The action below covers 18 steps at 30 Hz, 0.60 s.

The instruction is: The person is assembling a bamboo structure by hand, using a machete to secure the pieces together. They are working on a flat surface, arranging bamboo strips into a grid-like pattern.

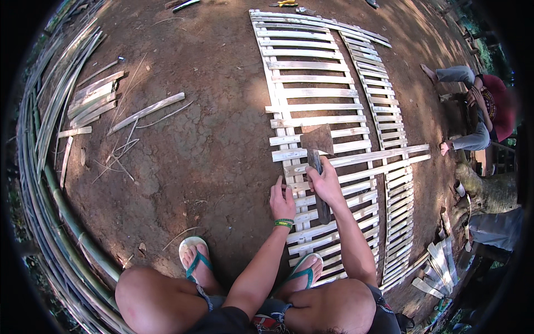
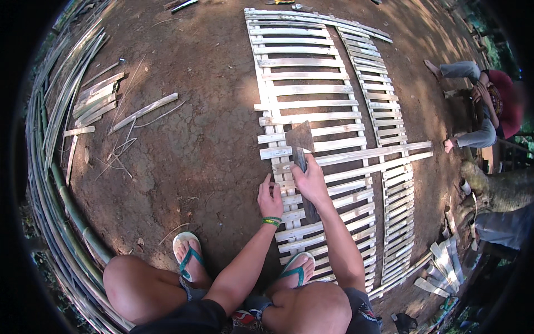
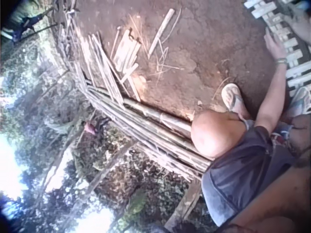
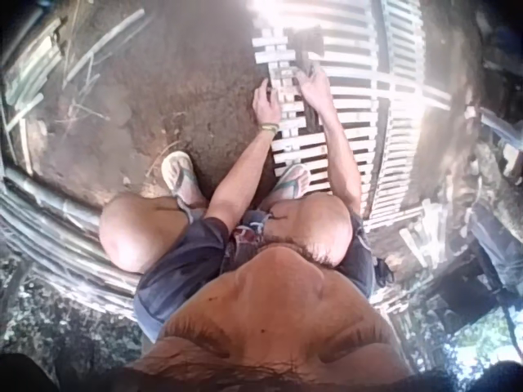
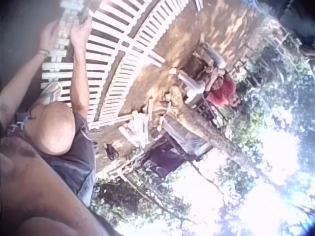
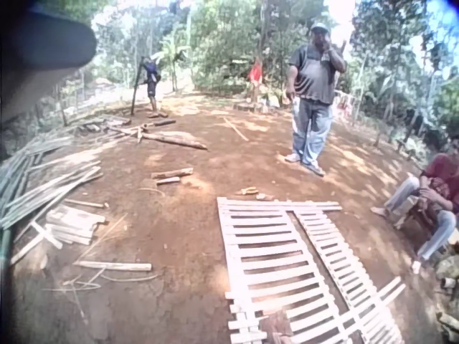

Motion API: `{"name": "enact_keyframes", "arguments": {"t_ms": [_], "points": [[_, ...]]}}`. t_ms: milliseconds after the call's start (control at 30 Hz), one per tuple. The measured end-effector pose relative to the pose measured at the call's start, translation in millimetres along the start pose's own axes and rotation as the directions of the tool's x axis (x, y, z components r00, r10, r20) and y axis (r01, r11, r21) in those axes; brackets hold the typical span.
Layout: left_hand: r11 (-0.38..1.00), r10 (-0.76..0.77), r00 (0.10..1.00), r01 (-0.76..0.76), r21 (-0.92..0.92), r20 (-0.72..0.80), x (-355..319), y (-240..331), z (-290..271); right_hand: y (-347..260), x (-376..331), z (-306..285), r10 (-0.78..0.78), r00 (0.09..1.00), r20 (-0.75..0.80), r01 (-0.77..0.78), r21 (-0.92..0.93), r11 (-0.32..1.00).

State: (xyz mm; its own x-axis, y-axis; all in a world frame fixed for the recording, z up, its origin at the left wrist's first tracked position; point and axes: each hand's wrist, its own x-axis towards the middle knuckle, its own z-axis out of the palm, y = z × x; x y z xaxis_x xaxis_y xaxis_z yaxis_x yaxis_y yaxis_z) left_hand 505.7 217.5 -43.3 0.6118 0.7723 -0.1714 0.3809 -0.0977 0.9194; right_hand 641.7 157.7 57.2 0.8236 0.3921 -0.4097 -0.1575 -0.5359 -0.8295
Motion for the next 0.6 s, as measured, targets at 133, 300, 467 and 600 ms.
{"name": "enact_keyframes", "arguments": {"t_ms": [133, 300, 467, 600], "points": [[0.982, 0.054, 0.997, -0.064, 0.18, 0.062, 6.0, 13.4, -5.8, -25.0, -6.1, 3.2, -0.006, 0.996, -0.089, 0.049, 0.491, 0.87], [0.834, 0.196, 0.972, -0.234, 0.499, 0.127, 36.3, 41.3, -6.8, -2.7, 1.2, -7.7, 0.232, 0.972, 0.043, -0.217, 0.552, 0.805], [0.724, 0.115, 0.951, -0.278, 0.631, 0.286, 49.6, 40.7, -1.1, 9.8, 12.9, -3.0, 0.27, 0.962, 0.033, -0.234, 0.601, 0.764], [0.746, 0.136, 0.948, -0.289, 0.6, 0.287, 50.8, 33.4, 0.4, 0.7, 21.5, -4.6, 0.238, 0.966, -0.102, -0.084, 0.747, 0.659]]}}
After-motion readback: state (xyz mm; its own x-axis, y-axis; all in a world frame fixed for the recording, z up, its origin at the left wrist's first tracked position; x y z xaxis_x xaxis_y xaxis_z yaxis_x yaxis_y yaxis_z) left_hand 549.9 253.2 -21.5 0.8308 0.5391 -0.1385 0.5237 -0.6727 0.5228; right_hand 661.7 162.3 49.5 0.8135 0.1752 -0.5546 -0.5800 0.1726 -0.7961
